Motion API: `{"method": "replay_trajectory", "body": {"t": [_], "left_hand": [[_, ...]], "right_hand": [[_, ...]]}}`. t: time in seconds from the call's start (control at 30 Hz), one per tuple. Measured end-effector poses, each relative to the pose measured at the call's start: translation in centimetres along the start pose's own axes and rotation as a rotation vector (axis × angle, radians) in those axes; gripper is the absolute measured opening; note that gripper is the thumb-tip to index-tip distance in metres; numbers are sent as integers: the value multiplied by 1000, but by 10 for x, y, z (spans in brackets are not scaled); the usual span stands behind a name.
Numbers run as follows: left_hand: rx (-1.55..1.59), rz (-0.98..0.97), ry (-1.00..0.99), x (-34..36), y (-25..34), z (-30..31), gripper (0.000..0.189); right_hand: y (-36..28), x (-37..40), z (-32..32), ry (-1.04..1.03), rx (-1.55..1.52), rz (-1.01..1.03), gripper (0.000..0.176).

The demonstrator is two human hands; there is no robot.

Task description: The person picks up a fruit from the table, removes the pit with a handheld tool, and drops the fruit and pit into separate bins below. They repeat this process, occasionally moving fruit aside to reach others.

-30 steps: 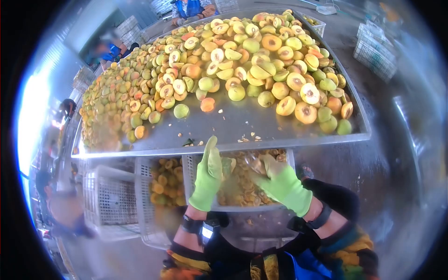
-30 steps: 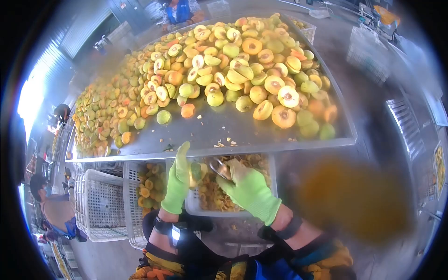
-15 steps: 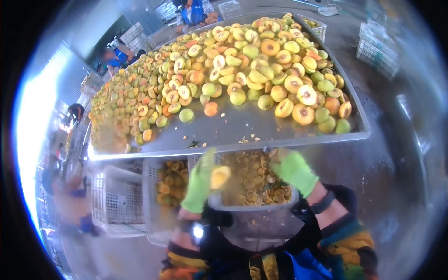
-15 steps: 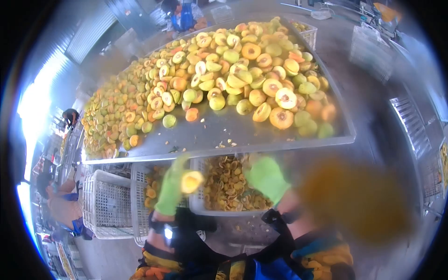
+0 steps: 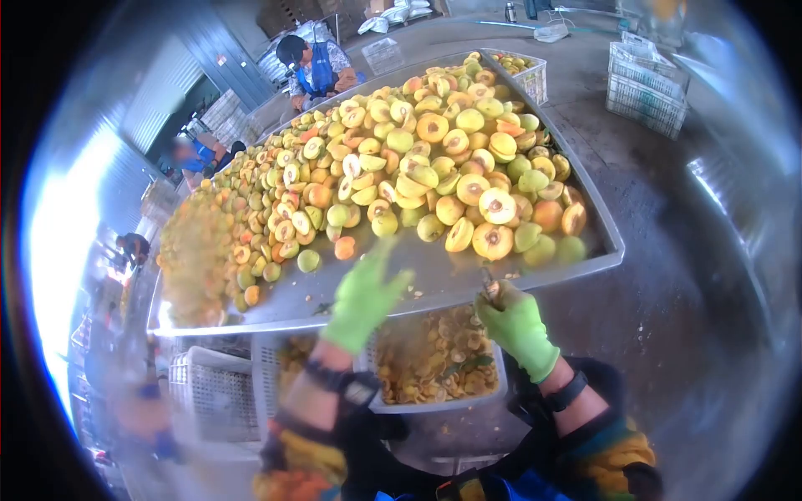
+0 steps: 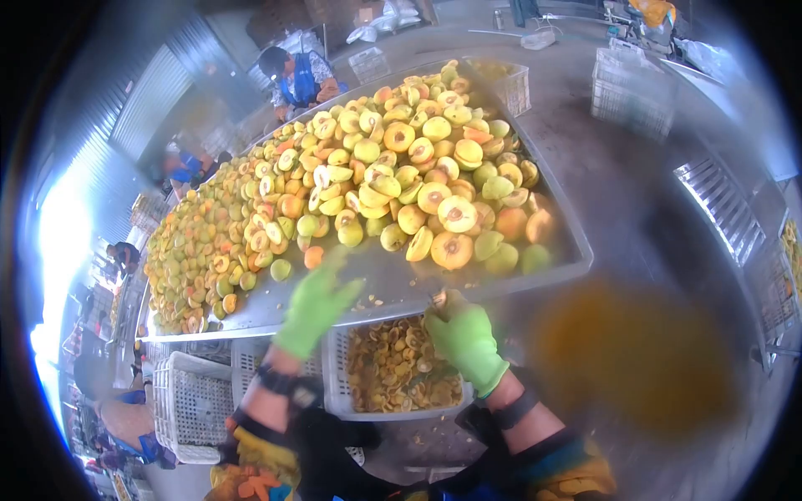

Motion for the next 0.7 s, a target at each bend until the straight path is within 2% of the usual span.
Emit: {"method": "replay_trajectory", "body": {"t": [0.03,0.1,0.17,0.23,0.3,0.33,0.37,0.43,0.5,0.53,0.6,0.63,0.7], "left_hand": [[-65,-74,-37,-24,13,-33,71],[-191,-13,-250,-63,36,-82,71],[-188,-29,-268,-84,39,-115,65],[-193,-38,-291,-105,27,-148,60],[-276,-124,-290,-121,6,-160,50],[-154,-33,-268,-109,22,-126,40],[-162,-28,-274,-101,15,-119,40],[287,-382,-80,-74,26,-78,43],[588,-200,-138,-34,17,-59,53],[578,-186,-130,-12,25,-43,53],[489,-310,-103,31,56,-15,65],[479,-298,-90,47,61,-10,65],[1007,13,40,71,42,-5,78]], "right_hand": [[-6,-2,10,11,5,1,17],[3,-5,28,79,-442,-217,17],[13,-10,41,139,-396,-172,16],[12,-14,48,199,-311,-14,13],[5,-15,50,217,-317,-16,13],[1,-16,45,146,-417,-89,16],[1,-15,36,67,-517,-160,18],[8,-17,17,2,-652,-178,21],[15,-23,1,12,-505,-134,20],[2,-19,-1,-6,-512,-131,20],[-23,4,-32,-360,-797,-447,21],[-27,9,-41,-381,-796,-441,21],[-36,19,-59,-436,-837,-369,24]]}}
Point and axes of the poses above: each hand's wrist, its own x-axis away from the middle knuckle, its own z-axis out of the back of the hand, y = z × x, the point moved 8 cm from there along -x, towards the middle knuckle, and after that the axes turned 1 degree about -z, right-handed, at the moved point
